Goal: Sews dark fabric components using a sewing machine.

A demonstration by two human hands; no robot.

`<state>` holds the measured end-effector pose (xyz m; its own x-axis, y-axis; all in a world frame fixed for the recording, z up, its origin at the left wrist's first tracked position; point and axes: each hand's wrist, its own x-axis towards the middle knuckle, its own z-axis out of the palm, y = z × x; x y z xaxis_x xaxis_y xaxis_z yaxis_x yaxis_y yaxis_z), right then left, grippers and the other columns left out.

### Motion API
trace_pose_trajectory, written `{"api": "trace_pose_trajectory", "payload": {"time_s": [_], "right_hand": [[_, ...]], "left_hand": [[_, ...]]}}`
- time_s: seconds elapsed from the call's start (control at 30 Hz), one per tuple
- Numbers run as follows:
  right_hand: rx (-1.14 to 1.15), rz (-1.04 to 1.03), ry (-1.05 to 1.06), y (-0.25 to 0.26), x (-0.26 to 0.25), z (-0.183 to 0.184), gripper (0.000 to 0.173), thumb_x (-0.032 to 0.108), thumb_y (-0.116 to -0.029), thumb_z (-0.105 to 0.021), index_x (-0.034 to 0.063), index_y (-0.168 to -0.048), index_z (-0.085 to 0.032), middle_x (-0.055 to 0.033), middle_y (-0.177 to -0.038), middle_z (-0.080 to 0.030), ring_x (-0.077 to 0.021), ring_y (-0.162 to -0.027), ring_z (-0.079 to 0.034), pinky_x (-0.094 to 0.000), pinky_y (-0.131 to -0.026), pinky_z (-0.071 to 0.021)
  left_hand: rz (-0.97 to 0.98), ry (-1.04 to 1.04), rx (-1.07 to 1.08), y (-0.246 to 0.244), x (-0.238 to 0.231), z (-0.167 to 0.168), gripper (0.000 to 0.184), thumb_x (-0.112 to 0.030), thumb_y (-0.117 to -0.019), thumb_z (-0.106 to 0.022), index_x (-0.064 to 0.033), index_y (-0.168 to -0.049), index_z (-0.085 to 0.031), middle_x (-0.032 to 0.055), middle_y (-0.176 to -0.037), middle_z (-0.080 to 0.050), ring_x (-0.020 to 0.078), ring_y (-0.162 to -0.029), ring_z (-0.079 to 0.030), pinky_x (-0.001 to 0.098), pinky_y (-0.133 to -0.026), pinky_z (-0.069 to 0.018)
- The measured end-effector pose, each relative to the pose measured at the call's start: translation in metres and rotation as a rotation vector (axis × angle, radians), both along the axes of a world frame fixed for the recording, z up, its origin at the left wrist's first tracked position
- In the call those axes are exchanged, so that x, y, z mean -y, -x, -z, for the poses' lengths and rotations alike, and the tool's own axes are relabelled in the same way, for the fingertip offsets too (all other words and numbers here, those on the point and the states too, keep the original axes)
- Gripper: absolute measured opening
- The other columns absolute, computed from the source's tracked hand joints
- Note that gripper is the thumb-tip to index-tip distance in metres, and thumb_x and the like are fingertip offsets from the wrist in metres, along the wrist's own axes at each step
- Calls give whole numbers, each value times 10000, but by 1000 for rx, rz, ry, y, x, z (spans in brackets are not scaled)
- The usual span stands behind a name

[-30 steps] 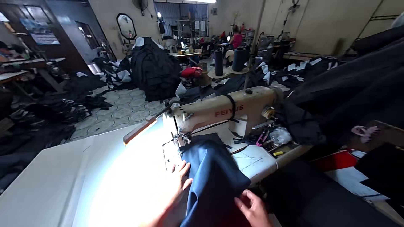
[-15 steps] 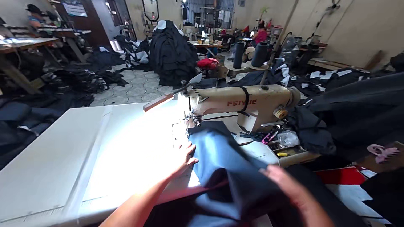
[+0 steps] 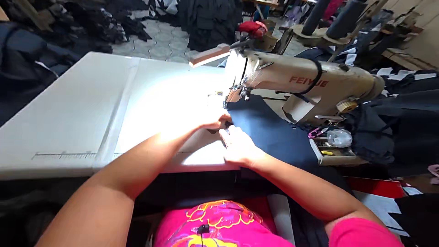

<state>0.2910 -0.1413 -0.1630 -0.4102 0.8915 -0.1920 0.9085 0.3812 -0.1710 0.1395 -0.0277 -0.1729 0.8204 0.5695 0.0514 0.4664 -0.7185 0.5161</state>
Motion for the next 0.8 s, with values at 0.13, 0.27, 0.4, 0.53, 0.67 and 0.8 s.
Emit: {"api": "trace_pose_trajectory", "payload": {"time_s": [0.13,0.27,0.4,0.53,0.67,0.8], "right_hand": [[98,-123,-48,-17,-11,-11,273,77,-958,-602,44,-1208,-706,-245,-1139,-630,-411,-1025,-653,-548,-799,-544],[84,-132,-182,-44,-13,-19,295,206,-967,-566,-6,-791,-670,-178,-844,-638,-355,-846,-676,-522,-669,-525],[-171,-79,-440,-66,-15,-10,302,164,-911,-681,-5,-665,-636,-151,-701,-618,-318,-711,-668,-500,-613,-531],[-293,93,-499,-63,-12,-6,198,113,-886,-718,3,-769,-602,-122,-636,-574,-290,-603,-614,-473,-537,-481],[-287,127,-537,-59,-2,-12,264,90,-853,-781,6,-1017,-592,-134,-661,-606,-304,-563,-628,-468,-486,-494],[-306,132,-521,-58,0,-12,302,82,-865,-753,1,-1122,-616,-121,-656,-642,-293,-556,-646,-475,-510,-519]], "left_hand": [[-21,113,43,6,-6,-12,413,158,-897,-452,4,-1191,-698,135,-1154,-704,215,-1079,-643,414,-971,-489],[-18,31,80,2,-9,-3,365,127,-898,-466,-19,-1106,-727,108,-1073,-721,207,-1023,-652,417,-920,-494],[-19,-64,65,-2,-2,0,352,117,-881,-500,-12,-1116,-728,156,-1085,-724,307,-1062,-667,521,-933,-489],[43,-245,185,-7,-3,15,151,-149,-944,-676,-10,-975,-725,165,-888,-712,352,-904,-689,570,-815,-510],[20,-237,257,-13,9,12,249,-234,-948,-705,4,-876,-706,157,-819,-687,335,-874,-667,540,-826,-489],[29,-356,318,-18,18,11,278,-283,-934,-709,-35,-808,-700,124,-743,-674,318,-798,-675,545,-790,-495]]}}
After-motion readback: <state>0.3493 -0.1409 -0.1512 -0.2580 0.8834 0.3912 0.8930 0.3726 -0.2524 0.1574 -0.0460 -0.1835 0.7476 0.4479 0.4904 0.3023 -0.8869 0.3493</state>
